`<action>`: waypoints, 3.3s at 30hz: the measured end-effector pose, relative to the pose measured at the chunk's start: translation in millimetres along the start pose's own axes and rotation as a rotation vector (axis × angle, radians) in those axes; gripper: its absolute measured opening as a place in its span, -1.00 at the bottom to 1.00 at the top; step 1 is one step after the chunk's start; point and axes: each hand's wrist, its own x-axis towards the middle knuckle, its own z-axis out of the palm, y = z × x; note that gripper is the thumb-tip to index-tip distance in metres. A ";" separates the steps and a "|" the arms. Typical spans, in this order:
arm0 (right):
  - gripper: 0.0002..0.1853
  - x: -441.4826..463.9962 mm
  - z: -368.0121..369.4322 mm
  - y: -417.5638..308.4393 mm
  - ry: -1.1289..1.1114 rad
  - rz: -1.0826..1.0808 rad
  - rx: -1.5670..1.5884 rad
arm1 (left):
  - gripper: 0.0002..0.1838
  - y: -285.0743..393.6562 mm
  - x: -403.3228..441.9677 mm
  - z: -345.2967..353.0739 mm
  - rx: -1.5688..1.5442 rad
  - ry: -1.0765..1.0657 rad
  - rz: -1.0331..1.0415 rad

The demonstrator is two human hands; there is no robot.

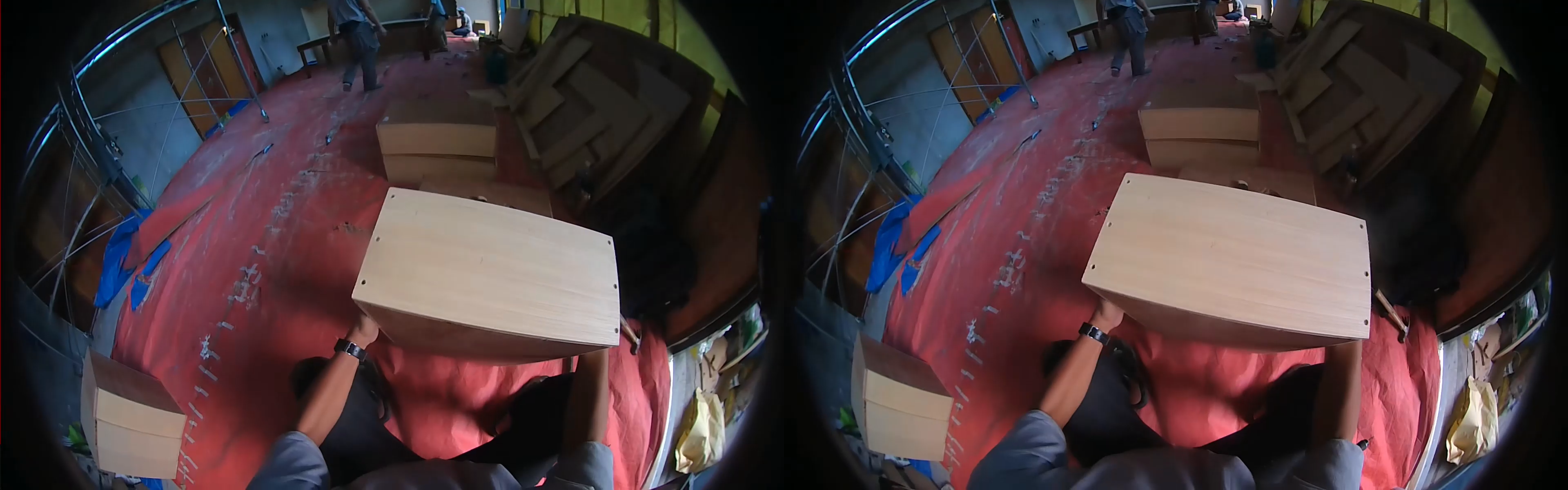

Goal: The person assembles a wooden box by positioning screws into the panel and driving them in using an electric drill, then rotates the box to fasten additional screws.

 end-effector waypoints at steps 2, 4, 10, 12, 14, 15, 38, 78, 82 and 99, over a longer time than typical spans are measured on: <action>-0.13 4.8 6.1 -3.7 -0.020 -0.001 0.002 | -0.16 -21.9 -1.7 -9.8 -0.010 0.001 0.048; -0.13 8.4 8.9 -5.9 -0.029 -0.004 0.008 | -0.16 -43.4 2.8 -26.7 -0.163 0.032 0.041; -0.13 10.8 17.4 -6.6 -0.043 0.002 0.001 | -0.16 -24.0 -9.6 -4.2 0.019 0.025 0.044; -0.14 13.8 21.9 -6.7 -0.046 0.007 0.003 | -0.16 -25.9 -9.1 -6.0 0.016 0.079 0.022; -0.14 14.6 24.7 -6.0 -0.050 0.014 0.000 | -0.14 -30.1 -12.1 -11.6 -0.021 0.056 -0.012; -0.14 15.5 27.3 -6.7 -0.053 0.012 -0.002 | -0.14 -31.7 -10.4 -12.8 -0.029 0.054 -0.019; -0.16 25.6 57.7 -9.5 -0.096 0.011 -0.019 | -0.19 -99.5 4.8 -98.3 0.048 0.094 -0.006; -0.65 -221.4 -254.3 -76.4 0.899 -0.494 -1.113 | -0.40 327.0 -46.1 -131.0 2.384 0.262 -0.126; -0.66 -375.5 -394.1 77.0 1.137 -0.087 -1.227 | -0.53 298.2 -67.3 -74.2 2.262 0.273 0.149; -0.54 -358.3 -369.9 403.5 1.105 0.073 -0.943 | -0.56 192.0 -37.2 228.5 1.842 -0.247 0.661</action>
